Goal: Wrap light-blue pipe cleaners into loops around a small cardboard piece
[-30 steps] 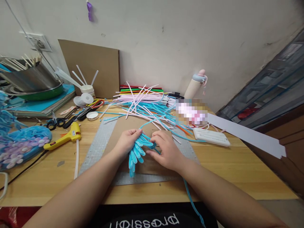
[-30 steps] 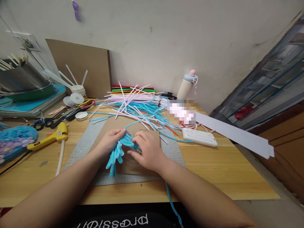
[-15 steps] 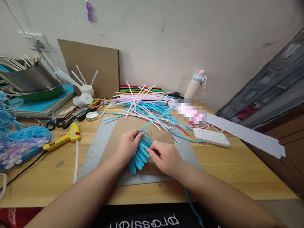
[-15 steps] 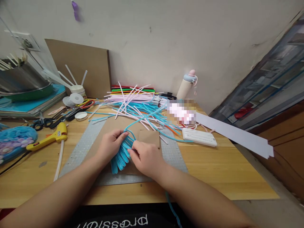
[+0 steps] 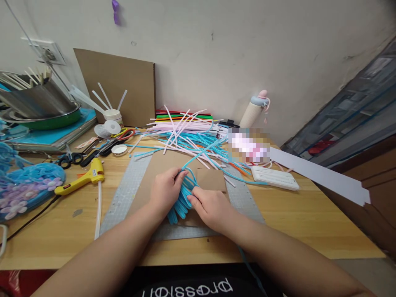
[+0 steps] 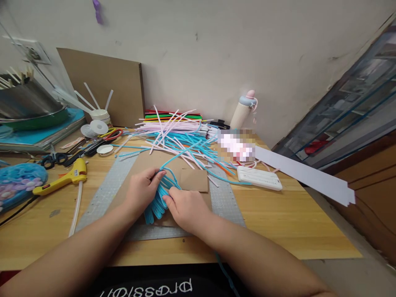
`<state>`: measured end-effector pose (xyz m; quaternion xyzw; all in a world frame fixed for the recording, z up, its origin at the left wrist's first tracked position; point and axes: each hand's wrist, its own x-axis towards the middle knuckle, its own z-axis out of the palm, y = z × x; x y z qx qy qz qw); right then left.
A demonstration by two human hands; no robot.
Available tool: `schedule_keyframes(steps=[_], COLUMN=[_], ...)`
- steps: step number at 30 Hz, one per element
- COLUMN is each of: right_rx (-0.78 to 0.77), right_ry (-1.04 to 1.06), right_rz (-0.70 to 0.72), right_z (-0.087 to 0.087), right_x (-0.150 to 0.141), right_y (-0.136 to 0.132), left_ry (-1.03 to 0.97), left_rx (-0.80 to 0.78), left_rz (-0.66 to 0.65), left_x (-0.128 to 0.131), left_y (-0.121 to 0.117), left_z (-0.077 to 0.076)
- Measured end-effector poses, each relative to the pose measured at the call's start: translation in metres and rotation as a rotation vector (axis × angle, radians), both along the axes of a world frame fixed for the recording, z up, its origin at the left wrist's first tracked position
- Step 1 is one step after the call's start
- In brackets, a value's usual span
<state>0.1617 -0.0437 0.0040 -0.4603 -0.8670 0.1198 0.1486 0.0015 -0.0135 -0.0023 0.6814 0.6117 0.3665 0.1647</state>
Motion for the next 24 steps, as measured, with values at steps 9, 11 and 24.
schedule_keyframes(steps=[9, 11, 24], right_rx=[0.059, 0.064, -0.123], right_ry=[-0.124, -0.147, 0.06], right_rz=[-0.008, -0.019, -0.088], right_z=[0.0, -0.002, -0.013], right_x=[-0.008, -0.009, -0.003], right_y=[-0.007, -0.007, 0.006], left_ry=[0.079, 0.099, 0.022], left_rx=[0.007, 0.013, 0.024], left_rz=[0.073, 0.085, 0.089], left_x=[0.0, 0.0, -0.003], left_y=[-0.002, -0.001, 0.001], left_z=[-0.001, -0.002, -0.003])
